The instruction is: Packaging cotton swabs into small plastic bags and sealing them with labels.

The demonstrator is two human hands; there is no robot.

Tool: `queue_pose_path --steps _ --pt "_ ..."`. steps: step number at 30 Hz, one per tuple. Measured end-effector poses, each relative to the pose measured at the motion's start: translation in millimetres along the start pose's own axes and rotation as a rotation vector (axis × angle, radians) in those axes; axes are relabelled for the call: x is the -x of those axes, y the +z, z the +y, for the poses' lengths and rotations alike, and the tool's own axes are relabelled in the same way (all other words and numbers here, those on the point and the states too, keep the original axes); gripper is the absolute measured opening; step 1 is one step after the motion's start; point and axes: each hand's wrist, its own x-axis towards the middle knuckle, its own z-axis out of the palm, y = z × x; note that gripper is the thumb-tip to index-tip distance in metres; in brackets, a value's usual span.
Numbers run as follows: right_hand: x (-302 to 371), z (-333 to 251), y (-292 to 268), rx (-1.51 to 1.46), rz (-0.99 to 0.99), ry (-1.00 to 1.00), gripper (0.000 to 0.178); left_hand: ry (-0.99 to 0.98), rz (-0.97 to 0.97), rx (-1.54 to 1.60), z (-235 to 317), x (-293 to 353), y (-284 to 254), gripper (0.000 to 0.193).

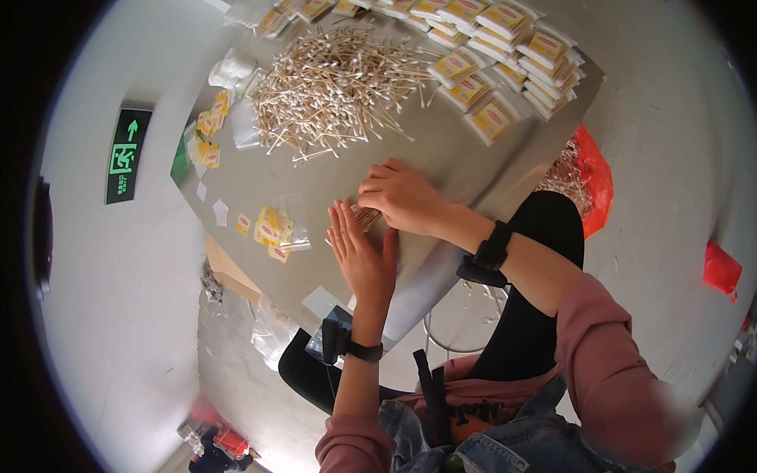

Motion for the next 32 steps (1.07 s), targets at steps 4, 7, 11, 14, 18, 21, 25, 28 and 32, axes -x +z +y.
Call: queue_pose_path --steps 4,7,11,14,18,21,25,28,32 --pt "0.8 -0.1 -0.2 -0.067 0.148 0.042 0.025 -0.032 -0.085 -0.125 8.7 -10.1 9.6 0.090" --pt "1.7 2.4 0.0 -0.028 0.213 0.084 0.027 0.013 -0.079 -0.279 5.0 -14.4 20.4 0.093" --pt "7.0 2.1 -8.8 -0.018 0.269 0.174 0.029 0.022 -0.094 -0.342 3.5 -39.1 24.2 0.094" --pt "6.2 4.1 -10.4 -0.025 0.317 0.173 0.029 -0.016 -0.073 -0.369 -0.6 -54.8 27.3 0.095" --pt "9.4 7.0 -13.9 -0.007 0.341 0.191 0.028 -0.043 -0.015 -0.329 19.5 -22.6 35.2 0.096" --pt "12.8 9.8 -19.6 -0.015 0.339 0.212 0.025 -0.049 -0.071 -0.308 39.4 1.5 37.3 0.098" --pt "10.6 9.2 -18.1 -0.023 0.343 0.216 0.022 -0.087 -0.101 -0.395 26.8 -23.6 29.7 0.100" --pt "10.0 3.3 -17.0 -0.039 0.332 0.246 0.021 -0.121 -0.085 -0.426 12.9 -35.2 28.8 0.101" --pt "15.7 5.7 -22.1 -0.035 0.339 0.205 0.029 -0.082 -0.104 -0.349 24.2 -5.3 37.8 0.108"
